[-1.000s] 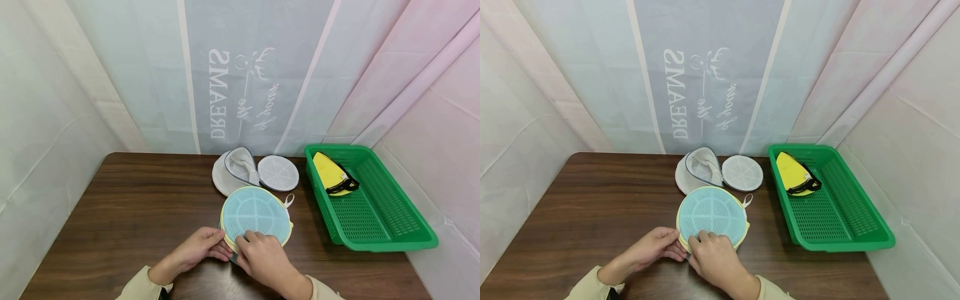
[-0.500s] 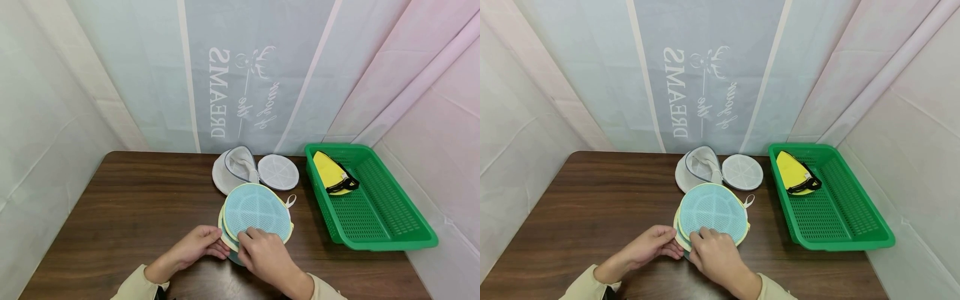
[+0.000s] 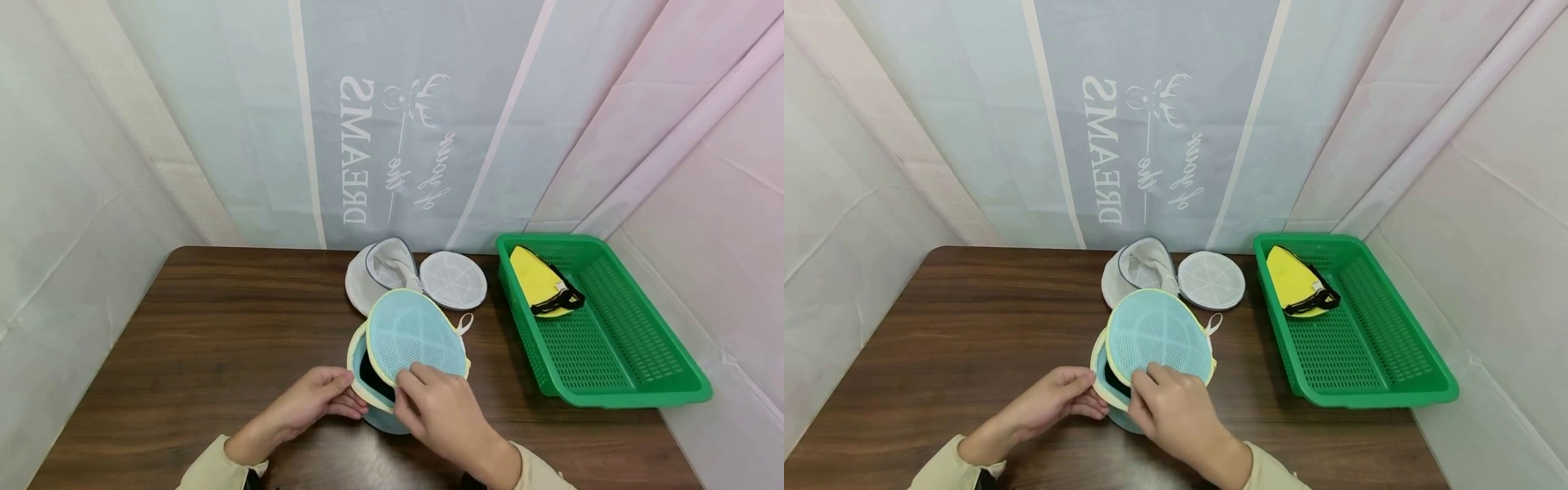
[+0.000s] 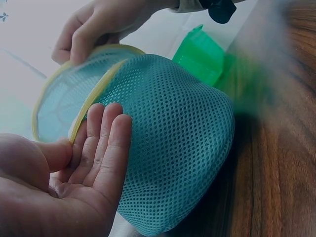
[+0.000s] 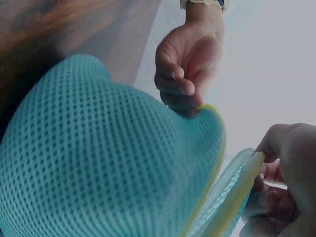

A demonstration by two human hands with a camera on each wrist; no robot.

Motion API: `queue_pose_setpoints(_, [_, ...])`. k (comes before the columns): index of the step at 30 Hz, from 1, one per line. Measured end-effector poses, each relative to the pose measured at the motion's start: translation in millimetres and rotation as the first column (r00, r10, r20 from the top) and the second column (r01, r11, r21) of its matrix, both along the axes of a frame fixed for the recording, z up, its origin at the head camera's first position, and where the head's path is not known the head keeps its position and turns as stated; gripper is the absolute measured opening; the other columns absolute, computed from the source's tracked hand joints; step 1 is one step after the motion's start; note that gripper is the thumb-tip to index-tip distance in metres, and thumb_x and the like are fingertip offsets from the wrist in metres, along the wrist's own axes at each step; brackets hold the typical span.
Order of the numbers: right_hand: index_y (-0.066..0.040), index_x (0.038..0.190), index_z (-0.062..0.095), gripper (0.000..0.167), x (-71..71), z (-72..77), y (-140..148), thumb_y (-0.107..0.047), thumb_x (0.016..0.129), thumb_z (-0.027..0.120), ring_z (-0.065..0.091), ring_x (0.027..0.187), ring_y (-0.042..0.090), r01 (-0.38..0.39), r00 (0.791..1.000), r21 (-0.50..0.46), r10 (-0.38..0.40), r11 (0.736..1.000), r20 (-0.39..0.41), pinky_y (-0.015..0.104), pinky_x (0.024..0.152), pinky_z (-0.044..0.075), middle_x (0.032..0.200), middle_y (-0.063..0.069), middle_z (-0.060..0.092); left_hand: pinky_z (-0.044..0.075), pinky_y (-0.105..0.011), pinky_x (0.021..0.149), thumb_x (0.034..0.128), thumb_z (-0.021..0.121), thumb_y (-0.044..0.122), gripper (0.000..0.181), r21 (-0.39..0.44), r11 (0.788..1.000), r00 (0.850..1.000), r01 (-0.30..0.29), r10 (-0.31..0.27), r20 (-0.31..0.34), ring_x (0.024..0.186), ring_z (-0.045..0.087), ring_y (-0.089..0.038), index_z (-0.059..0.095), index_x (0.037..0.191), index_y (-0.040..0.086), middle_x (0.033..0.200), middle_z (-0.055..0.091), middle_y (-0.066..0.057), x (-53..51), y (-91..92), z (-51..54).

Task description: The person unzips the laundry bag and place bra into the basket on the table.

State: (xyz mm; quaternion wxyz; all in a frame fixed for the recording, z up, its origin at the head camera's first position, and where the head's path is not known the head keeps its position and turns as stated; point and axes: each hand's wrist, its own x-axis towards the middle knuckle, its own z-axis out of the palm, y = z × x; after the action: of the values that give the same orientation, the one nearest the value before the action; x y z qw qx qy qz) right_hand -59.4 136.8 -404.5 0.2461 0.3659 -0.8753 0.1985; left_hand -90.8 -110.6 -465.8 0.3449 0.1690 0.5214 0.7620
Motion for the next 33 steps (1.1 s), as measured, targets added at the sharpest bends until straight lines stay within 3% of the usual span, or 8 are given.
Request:
queue_pose_setpoints(8, [-0.019, 0.083, 0.059, 0.017, -0.8, 12.6, 13, -0.017, 0.099, 0.052, 0.04, 0.056, 0.0, 0.006, 0.999, -0.139, -0.001, 0.99, 0.038, 0.008, 0.049, 0.034, 0.071, -0.009, 0.047, 0.061, -0.032, 0.086, 0.1115, 0.042, 0.019, 0.036, 0.007, 1.0, 1.0, -0.029, 0.029, -0.009, 0.093, 0.073, -0.017, 0.063, 0.108, -0.01, 0.096, 0.073, -0.011, 2.8, -9.9, 0.3])
queue_pose_setpoints(17, [-0.014, 0.081, 0.057, 0.026, -7.2, 18.6, 26, -0.023, 0.104, 0.048, 0.042, 0.057, 0.0, -0.005, 0.998, -0.295, -0.014, 0.956, -0.064, 0.009, 0.049, 0.037, 0.072, -0.009, 0.047, 0.06, -0.033, 0.087, 0.1119, 0.041, 0.019, 0.039, 0.021, 0.999, 0.999, -0.044, 0.044, -0.028, 0.095, 0.073, -0.018, 0.062, 0.111, -0.014, 0.098, 0.074, -0.011, 3.9, -23.2, 1.9])
queue_pose_setpoints(26, [-0.012, 0.081, 0.059, 0.011, -10.4, 21.4, 43, -0.013, 0.092, 0.056, 0.037, 0.055, 0.001, 0.07, 0.993, -0.351, -0.098, 0.934, -0.062, 0.008, 0.048, 0.031, 0.071, -0.01, 0.046, 0.06, -0.033, 0.088, 0.1121, 0.04, 0.016, 0.033, 0.025, 0.999, 0.998, -0.033, 0.034, -0.049, 0.097, 0.073, -0.018, 0.066, 0.109, -0.003, 0.099, 0.074, -0.007, 3.5, -32.8, -1.7])
queue_pose_setpoints(33, [-0.011, 0.082, 0.06, 0.015, -11.8, 23.4, 55, -0.018, 0.095, 0.056, 0.038, 0.056, 0.001, 0.124, 0.988, -0.364, -0.151, 0.923, -0.045, 0.009, 0.048, 0.032, 0.071, -0.009, 0.047, 0.06, -0.033, 0.088, 0.1123, 0.039, 0.016, 0.033, 0.035, 0.999, 0.998, -0.039, 0.041, -0.056, 0.099, 0.073, -0.018, 0.066, 0.11, -0.003, 0.1, 0.074, -0.007, 3.6, -37.5, -1.7])
